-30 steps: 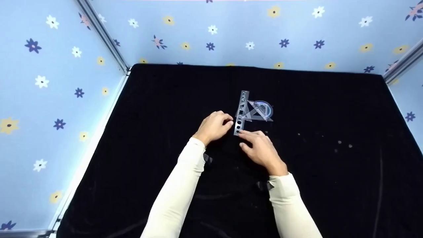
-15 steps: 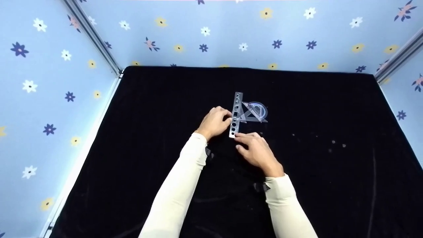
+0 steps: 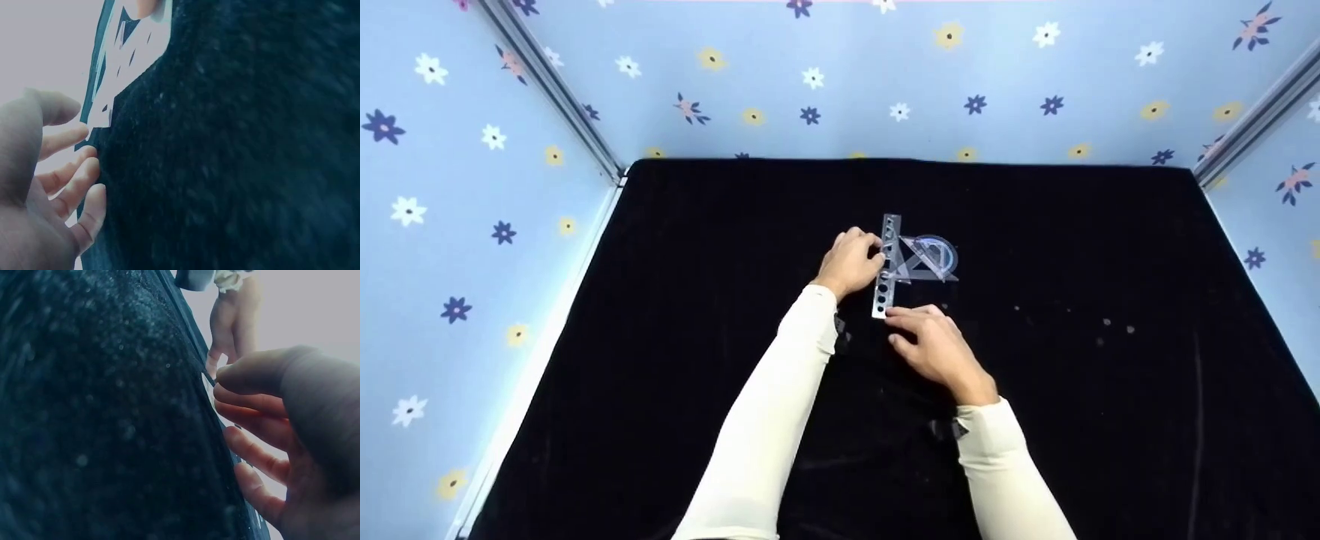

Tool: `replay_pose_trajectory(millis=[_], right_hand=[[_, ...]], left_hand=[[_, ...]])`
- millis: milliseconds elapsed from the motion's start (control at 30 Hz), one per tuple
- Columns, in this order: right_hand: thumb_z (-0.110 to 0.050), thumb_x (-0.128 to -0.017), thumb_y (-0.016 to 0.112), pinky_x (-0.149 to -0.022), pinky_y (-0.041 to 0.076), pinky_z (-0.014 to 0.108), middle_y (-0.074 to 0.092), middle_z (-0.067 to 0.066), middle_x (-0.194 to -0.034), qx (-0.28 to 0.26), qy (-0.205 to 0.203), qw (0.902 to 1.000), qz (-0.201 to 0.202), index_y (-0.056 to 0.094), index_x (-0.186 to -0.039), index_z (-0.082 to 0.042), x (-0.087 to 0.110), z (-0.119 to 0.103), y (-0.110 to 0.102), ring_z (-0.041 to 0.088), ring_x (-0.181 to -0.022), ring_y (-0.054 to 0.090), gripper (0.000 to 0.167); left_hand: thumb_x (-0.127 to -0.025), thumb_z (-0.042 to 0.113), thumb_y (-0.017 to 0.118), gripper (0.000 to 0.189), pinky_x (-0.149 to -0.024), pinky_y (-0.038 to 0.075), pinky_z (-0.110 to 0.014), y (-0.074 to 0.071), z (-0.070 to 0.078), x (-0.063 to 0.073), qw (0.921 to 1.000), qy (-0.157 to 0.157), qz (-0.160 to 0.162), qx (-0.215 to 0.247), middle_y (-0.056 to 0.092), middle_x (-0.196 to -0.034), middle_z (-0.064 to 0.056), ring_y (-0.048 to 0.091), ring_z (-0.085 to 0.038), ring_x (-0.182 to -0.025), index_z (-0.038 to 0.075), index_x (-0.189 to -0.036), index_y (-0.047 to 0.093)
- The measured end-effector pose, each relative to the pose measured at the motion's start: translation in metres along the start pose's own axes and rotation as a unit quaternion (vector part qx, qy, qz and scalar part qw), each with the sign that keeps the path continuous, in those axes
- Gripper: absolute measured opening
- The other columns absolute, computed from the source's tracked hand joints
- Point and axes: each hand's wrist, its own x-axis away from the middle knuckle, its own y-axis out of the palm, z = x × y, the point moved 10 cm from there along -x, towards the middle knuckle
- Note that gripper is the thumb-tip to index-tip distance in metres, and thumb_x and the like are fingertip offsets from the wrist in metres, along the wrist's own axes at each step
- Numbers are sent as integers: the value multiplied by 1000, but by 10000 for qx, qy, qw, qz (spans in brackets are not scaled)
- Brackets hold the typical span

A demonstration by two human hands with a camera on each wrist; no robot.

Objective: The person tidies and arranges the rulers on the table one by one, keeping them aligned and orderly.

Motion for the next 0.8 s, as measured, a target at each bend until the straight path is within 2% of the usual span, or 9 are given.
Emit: replay_pose_trajectory(millis=[133,267,400,533,667,800], right_hand=[[-17,-96,70,-103,51,52,71,2,-138,34,-73,10000,58,78,-124,-10,-1,-2,-2,28,-122,66,30],[-19,-97,70,-103,51,54,71,1,-137,114,-27,9999,9,79,-122,-10,0,-2,-1,27,-121,66,28],[-21,-97,69,-103,50,54,71,0,-137,157,38,9999,-58,79,-122,-11,1,-1,3,26,-122,65,28],[-20,-98,68,-104,49,54,71,2,-138,137,1,9999,-94,79,-120,-9,1,-2,5,27,-122,65,27],[-19,-97,68,-105,49,54,71,1,-138,122,0,9999,-85,80,-118,-9,1,-2,4,27,-122,65,26],[-18,-97,68,-105,49,53,72,1,-137,122,6,9999,-22,81,-116,-10,1,-1,0,26,-122,65,24]], left_hand=[[-100,30,59,38,-106,50,-46,-1,-2,-8,9999,-116,96,82,60,-137,-5,56,-25,-131,17,-135,68],[-101,31,59,40,-104,51,-46,2,-5,-13,9993,-302,102,214,59,-139,-4,59,-25,-130,20,-139,66],[-102,35,58,48,-103,50,-48,8,-10,-16,9982,-563,-47,223,53,-140,-5,58,-27,-129,26,-148,59],[-103,40,54,55,-106,48,-48,12,-11,-18,9968,-759,-258,-14,48,-145,-6,55,-28,-133,31,-157,48],[-105,43,51,58,-108,46,-48,14,-9,-20,9953,-840,-474,-58,45,-149,-6,54,-30,-135,33,-161,40],[-105,44,51,59,-108,46,-47,13,-7,-25,9949,-833,-559,-108,44,-148,-6,56,-30,-132,35,-163,37]])
